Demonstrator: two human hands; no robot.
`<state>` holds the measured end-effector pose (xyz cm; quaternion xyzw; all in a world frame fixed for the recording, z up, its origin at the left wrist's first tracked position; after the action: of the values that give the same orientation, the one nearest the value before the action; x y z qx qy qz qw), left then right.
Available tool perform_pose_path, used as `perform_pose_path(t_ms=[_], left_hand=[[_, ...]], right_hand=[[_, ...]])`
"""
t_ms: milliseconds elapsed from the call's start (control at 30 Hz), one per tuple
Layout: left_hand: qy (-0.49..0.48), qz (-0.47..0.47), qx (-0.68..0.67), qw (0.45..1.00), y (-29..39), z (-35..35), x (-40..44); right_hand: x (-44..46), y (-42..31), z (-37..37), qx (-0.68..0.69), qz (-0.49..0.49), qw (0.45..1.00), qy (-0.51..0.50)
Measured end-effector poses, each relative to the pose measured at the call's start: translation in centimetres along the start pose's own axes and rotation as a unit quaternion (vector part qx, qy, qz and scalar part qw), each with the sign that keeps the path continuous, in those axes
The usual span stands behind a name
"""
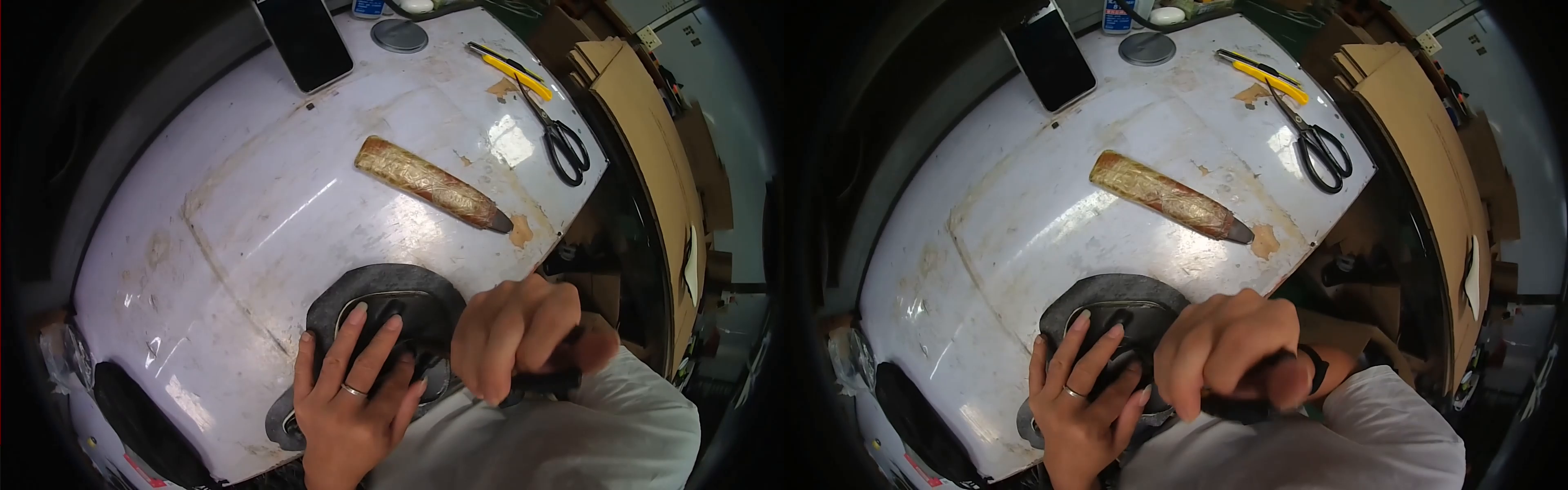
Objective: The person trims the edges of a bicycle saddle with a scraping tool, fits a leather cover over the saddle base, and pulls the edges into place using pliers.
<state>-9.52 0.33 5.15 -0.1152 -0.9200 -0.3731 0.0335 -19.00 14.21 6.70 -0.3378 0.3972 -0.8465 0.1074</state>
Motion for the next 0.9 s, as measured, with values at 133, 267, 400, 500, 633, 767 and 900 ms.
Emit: perform_pose_path(t_ms=[133,267,400,500,633,767,900], left_hand=[[0.008,-0.020,-0.014,1.000,-0.1,0.0,0.1],[0.016,-0.035,-0.021,0.999,-0.4,-0.1,0.3],[0.008,-0.026,-0.008,1.000,-0.5,-0.1,0.4],[0.006,-0.020,-0.015,1.000,-0.6,0.0,0.4],[0.014,-0.048,-0.049,0.998,-0.4,0.0,0.7],[-0.009,-0.047,-0.045,0.998,-0.4,0.0,0.6],[-0.009,-0.025,-0.030,0.999,-0.1,-0.1,0.4]], right_hand=[[-0.4,-0.4,1.3,-0.023,-0.032,0.999,-0.033],[0.1,-0.8,2.3,-0.038,-0.044,0.995,-0.076],[0.9,-0.9,2.9,-0.046,-0.012,0.998,-0.051],[1.2,-0.5,1.9,-0.047,0.036,0.997,-0.041],[0.3,-1.4,1.7,-0.056,-0.048,0.993,-0.095],[-0.4,-1.5,3.0,-0.119,-0.053,0.985,-0.110],[-0.1,-1.1,3.7,-0.133,-0.038,0.982,-0.126]])
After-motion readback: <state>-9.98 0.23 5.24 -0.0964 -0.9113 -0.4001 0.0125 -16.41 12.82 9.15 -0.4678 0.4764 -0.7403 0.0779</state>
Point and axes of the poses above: each hand's wrist, its own x-axis towards the middle knuckle, its own z-axis out of the palm, y = z × x, the point moved 8 cm from there along x, towards the middle knuckle, and after that the axes turned 13 degrees about -x, right-handed, at the moved point
